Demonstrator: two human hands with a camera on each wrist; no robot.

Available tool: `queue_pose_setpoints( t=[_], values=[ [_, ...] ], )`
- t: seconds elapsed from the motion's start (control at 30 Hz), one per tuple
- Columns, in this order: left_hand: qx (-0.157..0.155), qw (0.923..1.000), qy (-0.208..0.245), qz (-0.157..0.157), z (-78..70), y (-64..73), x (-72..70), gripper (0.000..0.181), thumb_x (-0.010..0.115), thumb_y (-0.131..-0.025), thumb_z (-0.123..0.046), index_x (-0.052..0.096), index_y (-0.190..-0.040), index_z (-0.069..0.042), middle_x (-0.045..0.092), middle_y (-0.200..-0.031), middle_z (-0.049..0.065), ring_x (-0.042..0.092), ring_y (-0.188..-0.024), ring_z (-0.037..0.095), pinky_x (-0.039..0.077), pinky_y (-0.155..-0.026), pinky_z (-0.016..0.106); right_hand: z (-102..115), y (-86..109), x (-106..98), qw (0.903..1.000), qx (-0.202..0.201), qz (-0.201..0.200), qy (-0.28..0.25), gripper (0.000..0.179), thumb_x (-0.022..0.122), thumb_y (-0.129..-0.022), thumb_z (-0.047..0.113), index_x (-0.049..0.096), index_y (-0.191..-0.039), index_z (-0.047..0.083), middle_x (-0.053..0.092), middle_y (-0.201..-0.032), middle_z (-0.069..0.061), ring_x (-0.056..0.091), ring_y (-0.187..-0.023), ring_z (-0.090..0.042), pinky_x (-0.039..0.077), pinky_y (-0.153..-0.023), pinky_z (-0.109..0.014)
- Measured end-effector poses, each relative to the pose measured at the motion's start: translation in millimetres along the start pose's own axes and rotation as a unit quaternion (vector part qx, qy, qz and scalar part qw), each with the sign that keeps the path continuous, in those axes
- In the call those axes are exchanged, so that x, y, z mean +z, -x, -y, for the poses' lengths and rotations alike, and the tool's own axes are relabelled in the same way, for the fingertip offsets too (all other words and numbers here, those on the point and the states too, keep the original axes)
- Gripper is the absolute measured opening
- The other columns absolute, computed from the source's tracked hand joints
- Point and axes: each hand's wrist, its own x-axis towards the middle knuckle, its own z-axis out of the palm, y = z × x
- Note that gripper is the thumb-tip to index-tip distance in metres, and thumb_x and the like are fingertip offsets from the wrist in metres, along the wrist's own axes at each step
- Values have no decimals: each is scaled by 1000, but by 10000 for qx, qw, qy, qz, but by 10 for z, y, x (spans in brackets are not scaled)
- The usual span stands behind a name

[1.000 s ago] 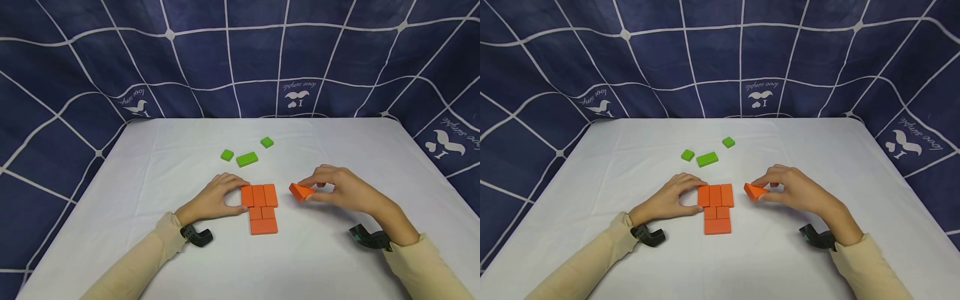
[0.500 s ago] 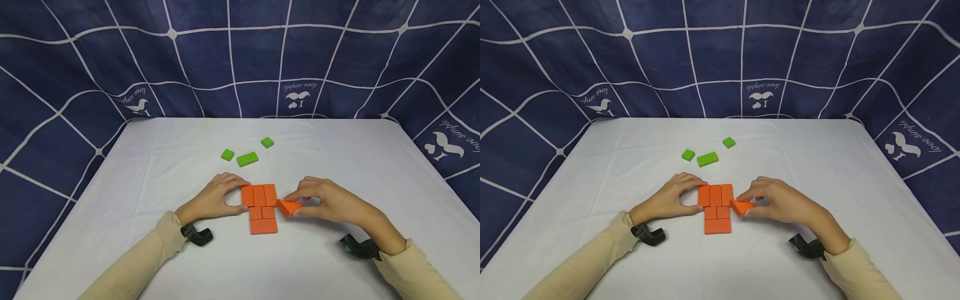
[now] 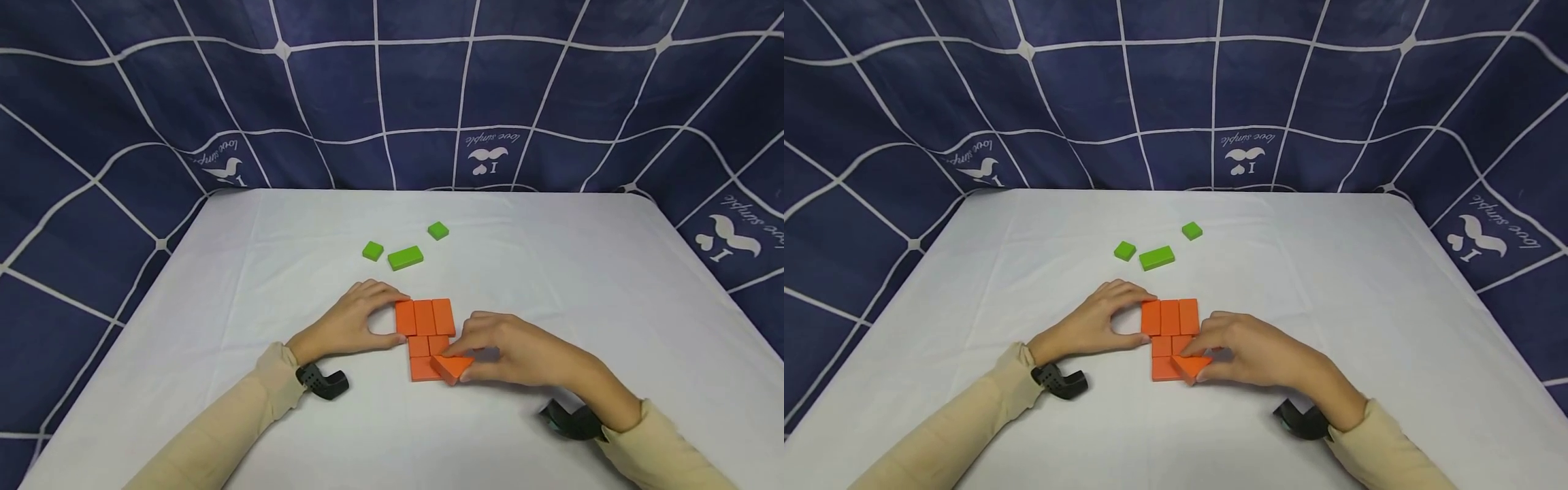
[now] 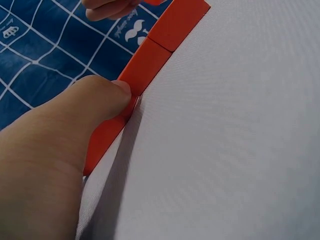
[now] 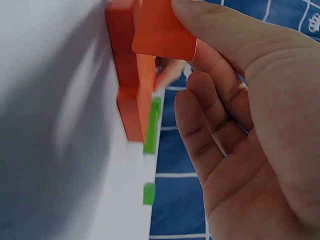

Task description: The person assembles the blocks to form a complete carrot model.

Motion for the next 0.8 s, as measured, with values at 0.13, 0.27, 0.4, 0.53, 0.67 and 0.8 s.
queue_pose_setpoints(
  t=[0.13,0.27,0.4,0.53,0.67,0.8],
  values=[
    [-13,10000,-39,39,7,-1,-1,61,78,-85,-52,64,-137,-25,61,-133,-9,50,-127,12,39,-111,45,60,-28,74,9997,31,196,-117,33,79,-92,34,75,-124,28,70,-112,19,58,-102,-2,53,-89,-27],
    [7,10000,-38,8,10,-1,4,60,79,-85,-51,64,-137,-24,62,-134,-7,50,-127,13,40,-111,46,103,-41,135,9997,-54,233,-56,32,79,-92,34,74,-123,29,69,-114,20,59,-106,-3,53,-91,-28],
    [-7,10000,-22,15,11,11,12,61,78,-85,-51,63,-138,-24,61,-134,-7,50,-128,13,40,-112,46,146,-50,193,9995,-155,280,0,31,79,-92,34,74,-123,30,69,-114,21,60,-112,-6,53,-97,-31],
    [0,10000,-10,-5,11,22,22,60,78,-85,-51,63,-138,-24,61,-134,-6,50,-127,13,40,-111,46,175,-71,252,9992,-255,299,110,29,78,-93,33,75,-122,29,68,-110,21,60,-108,-3,52,-95,-28],
    [22,10000,-11,-23,11,20,20,60,79,-85,-51,64,-137,-24,61,-134,-7,50,-127,13,41,-111,45,175,-83,287,9988,-194,262,366,28,79,-92,32,76,-120,27,67,-106,20,59,-104,-2,52,-92,-25],
    [22,10000,-6,-12,8,11,4,60,78,-86,-52,64,-137,-25,61,-133,-8,50,-127,12,41,-111,44,164,-92,292,9989,-72,267,377,29,79,-92,30,75,-121,26,67,-109,19,60,-105,-1,53,-93,-26]
  ],
)
